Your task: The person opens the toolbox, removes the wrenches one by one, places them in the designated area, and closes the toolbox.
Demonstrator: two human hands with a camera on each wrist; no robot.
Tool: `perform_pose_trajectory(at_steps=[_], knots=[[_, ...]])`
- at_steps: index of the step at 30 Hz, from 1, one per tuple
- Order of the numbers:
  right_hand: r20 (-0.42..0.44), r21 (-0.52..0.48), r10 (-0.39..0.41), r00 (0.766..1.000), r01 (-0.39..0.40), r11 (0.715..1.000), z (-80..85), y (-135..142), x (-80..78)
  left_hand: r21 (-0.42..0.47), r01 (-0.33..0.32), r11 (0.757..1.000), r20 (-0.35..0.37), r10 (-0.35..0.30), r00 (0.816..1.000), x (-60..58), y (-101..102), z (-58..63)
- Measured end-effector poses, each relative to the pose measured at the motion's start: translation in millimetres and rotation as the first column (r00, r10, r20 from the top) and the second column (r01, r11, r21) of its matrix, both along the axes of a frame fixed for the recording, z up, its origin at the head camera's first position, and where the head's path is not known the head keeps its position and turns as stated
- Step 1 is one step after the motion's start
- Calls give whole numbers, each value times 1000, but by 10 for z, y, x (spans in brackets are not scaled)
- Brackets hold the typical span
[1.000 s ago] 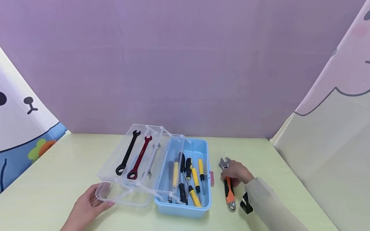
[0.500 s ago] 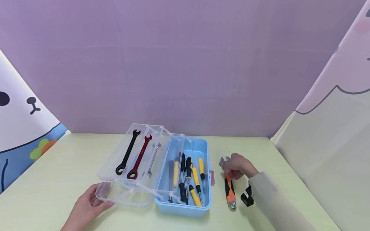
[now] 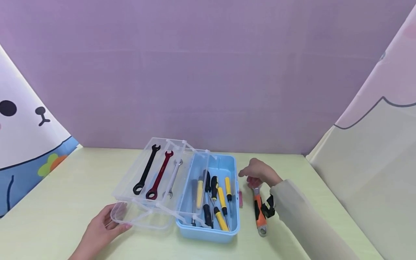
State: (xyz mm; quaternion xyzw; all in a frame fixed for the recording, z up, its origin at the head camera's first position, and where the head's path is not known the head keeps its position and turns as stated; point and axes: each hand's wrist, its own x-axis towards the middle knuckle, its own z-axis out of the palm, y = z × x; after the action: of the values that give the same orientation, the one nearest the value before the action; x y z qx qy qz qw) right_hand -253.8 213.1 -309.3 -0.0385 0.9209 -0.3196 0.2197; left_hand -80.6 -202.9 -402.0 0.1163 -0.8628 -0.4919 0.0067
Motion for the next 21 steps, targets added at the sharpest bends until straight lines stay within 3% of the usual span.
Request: perform_pose_trajectory(at_steps=[6, 12, 21], knots=[[-33, -22, 2, 999, -3, 1000, 135, -200, -67, -12, 2, 1000, 17, -2, 1000, -28, -2, -14], [-55, -38, 28, 998, -30, 999, 297, -426, -110, 11, 17, 1000, -19, -17, 1000, -9, -9, -16], [-19, -88, 52, 998, -53, 995, 476, -714, -98, 9, 17, 1000, -20, -17, 1000, -7, -9, -4]])
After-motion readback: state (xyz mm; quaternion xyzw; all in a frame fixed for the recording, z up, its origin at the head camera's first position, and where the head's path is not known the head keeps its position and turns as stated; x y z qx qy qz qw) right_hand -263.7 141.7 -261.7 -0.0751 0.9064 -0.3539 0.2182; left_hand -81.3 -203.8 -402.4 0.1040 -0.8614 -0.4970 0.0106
